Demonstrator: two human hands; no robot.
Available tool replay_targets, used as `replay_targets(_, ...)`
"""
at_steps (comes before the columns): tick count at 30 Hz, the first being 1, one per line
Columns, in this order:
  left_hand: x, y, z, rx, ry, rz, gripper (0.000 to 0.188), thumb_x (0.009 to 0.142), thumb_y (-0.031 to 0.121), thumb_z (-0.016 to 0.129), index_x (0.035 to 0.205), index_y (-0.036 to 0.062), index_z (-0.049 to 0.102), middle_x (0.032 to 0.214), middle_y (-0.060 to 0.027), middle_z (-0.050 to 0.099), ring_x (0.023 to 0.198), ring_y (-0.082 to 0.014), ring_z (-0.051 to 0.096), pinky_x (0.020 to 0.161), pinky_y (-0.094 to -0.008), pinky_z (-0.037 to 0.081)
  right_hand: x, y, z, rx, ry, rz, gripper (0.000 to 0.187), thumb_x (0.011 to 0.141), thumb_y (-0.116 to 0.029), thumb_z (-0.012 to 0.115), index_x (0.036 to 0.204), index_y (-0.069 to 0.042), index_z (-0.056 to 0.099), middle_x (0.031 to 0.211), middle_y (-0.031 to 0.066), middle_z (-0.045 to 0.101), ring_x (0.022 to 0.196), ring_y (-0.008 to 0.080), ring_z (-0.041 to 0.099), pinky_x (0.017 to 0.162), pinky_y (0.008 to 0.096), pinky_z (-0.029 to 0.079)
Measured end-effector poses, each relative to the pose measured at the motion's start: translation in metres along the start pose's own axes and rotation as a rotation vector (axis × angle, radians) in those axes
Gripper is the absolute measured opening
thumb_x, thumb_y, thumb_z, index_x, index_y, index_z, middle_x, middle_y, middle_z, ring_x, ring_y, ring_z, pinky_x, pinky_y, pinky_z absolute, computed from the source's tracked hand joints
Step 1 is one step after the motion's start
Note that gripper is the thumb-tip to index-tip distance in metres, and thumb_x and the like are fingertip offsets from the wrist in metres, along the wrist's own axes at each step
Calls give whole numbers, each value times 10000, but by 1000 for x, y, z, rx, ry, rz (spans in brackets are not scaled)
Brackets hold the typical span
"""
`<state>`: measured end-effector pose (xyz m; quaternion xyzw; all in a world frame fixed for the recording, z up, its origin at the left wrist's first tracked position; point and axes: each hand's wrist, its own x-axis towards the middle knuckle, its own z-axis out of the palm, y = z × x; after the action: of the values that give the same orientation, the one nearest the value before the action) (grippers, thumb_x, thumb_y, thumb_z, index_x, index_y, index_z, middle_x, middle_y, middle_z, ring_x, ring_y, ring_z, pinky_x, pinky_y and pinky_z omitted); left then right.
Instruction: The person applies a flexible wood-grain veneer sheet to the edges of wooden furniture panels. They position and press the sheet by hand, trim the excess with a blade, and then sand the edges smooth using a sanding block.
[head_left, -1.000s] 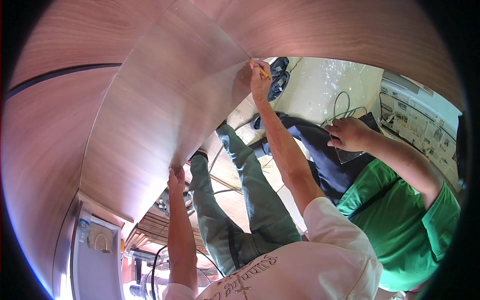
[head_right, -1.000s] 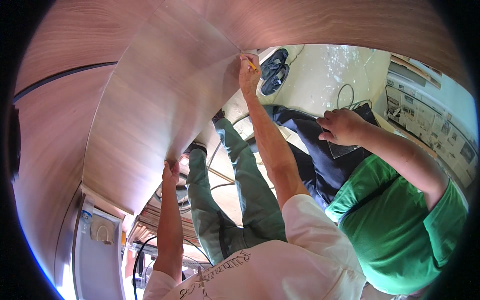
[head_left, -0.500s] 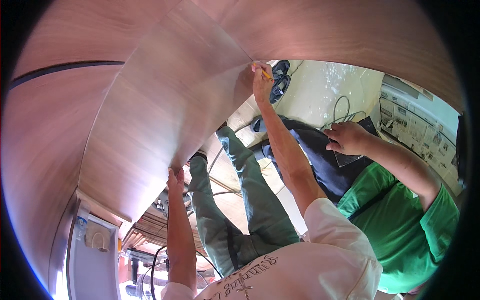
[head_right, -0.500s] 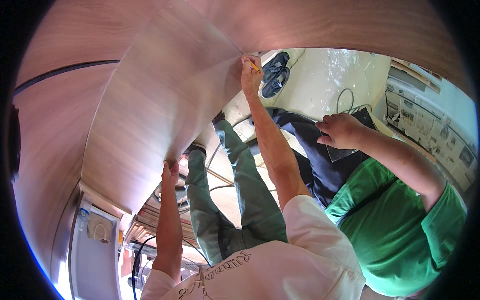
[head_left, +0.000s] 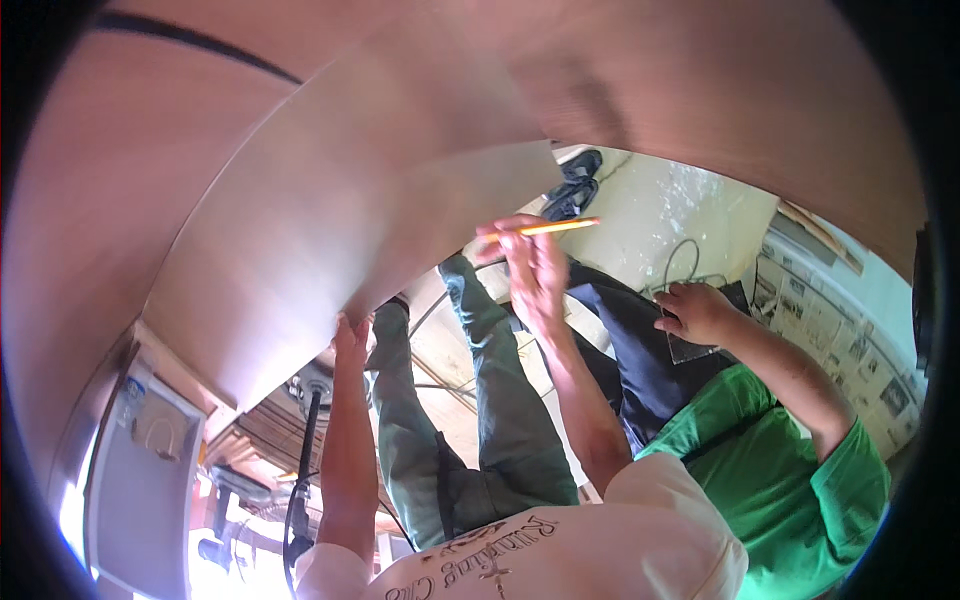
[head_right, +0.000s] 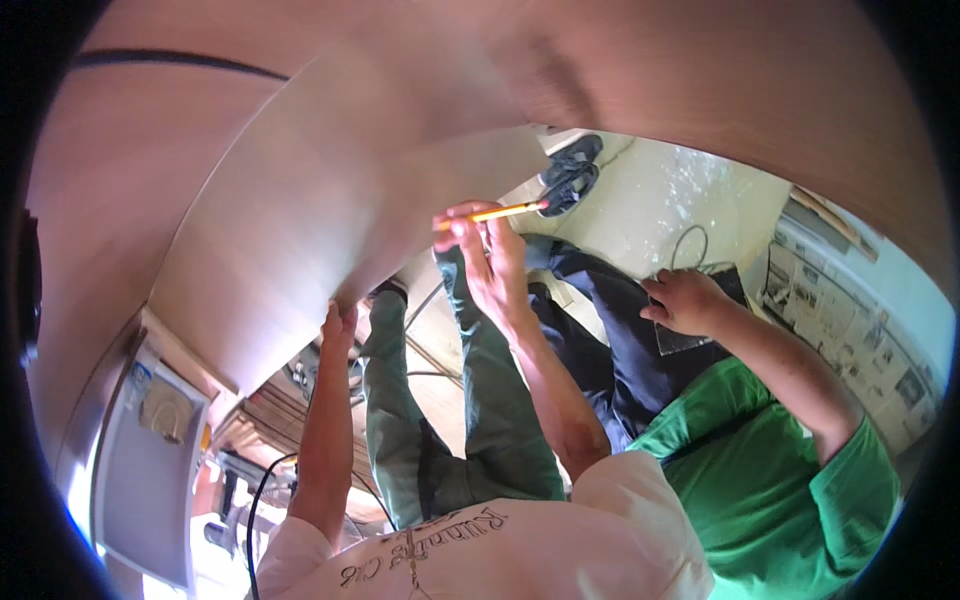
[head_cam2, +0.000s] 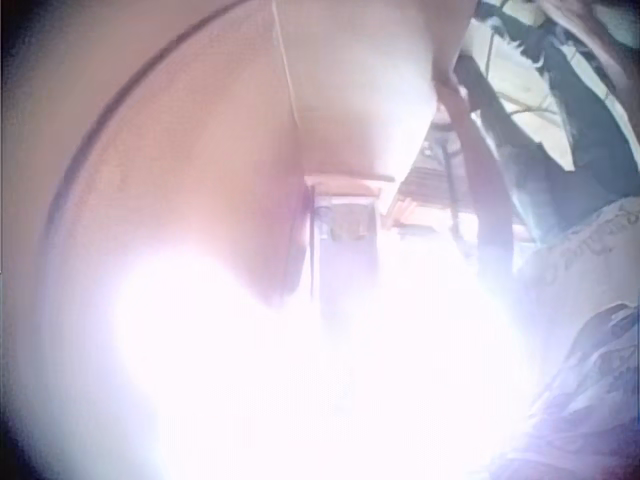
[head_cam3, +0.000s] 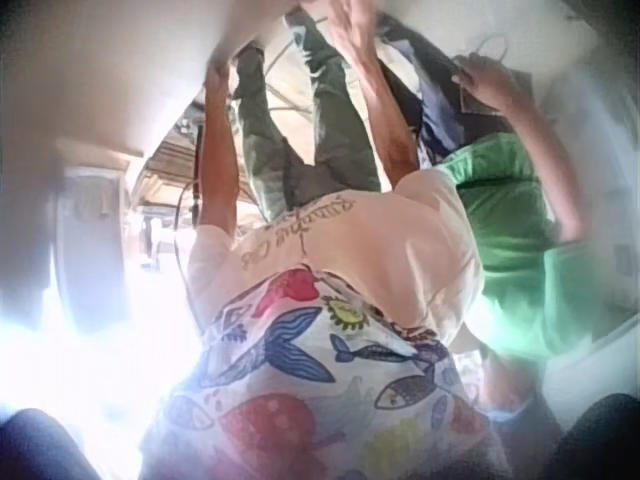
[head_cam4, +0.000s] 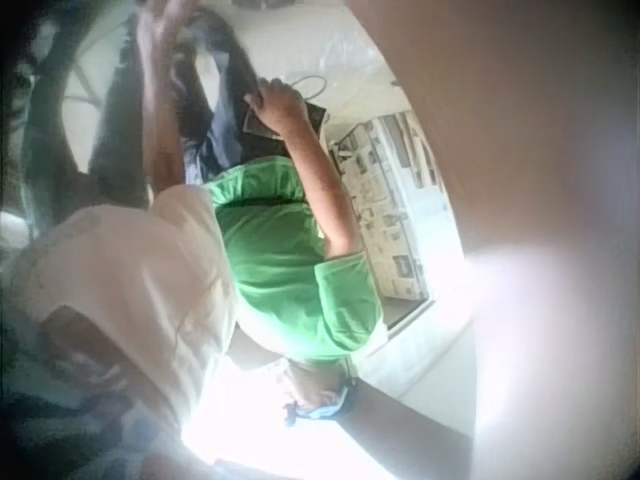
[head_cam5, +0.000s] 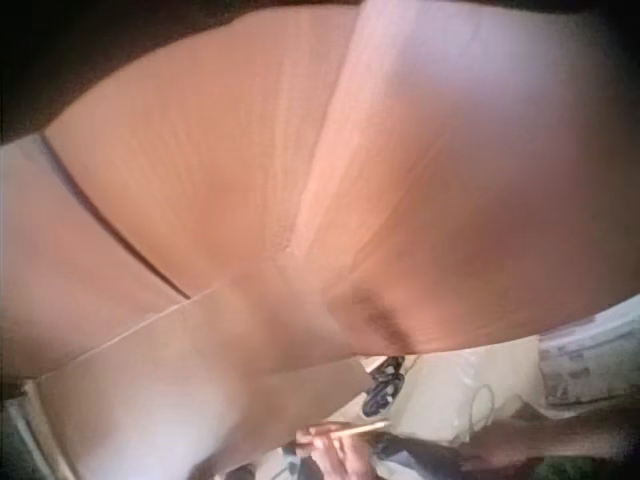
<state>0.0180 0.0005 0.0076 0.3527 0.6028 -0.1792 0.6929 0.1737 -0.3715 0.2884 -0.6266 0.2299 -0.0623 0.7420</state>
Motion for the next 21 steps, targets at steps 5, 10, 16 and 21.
replay_targets(5, 13, -6, 10, -68, 1, 13, 466, 1048, 303, 606, 1357, -22, 480, 1249, -170, 585, 1047, -284, 665, 858, -360, 647, -15, -186, 4, -103, -121, -614, 263, 926, -284, 704, 1020, -61, 599, 814, 41, 591, 713, 150, 553, 762, 318, 456)
replay_targets(10, 1, -6, 11, -1, 205, 39, 425, 1029, 313, 639, 1304, 8, 527, 1224, -153, 608, 974, -279, 679, 792, -370, 655, -5, -257, 21, 33, -211, -979, 351, 914, -457, 720, 864, -145, 567, 758, -21, 521, 769, 141, 522, 799, 341, 408)
replay_targets(16, -7, -3, 17, 12, 181, 45, 437, 1008, 354, 670, 1296, 54, 537, 1176, -134, 630, 900, -282, 693, 732, -364, 640, -8, -256, 41, 18, -238, -1010, 256, 926, -322, 736, 925, -106, 599, 815, 6, 574, 764, 130, 556, 748, 308, 453)
replay_targets(21, -8, -3, 22, 36, 200, 55, 477, 1000, 349, 682, 1317, 30, 525, 1219, -133, 620, 944, -268, 693, 744, -319, 649, 10, -191, 54, -29, -153, -864, 189, 936, -209, 749, 976, -73, 625, 862, 27, 617, 761, 120, 583, 705, 281, 491)
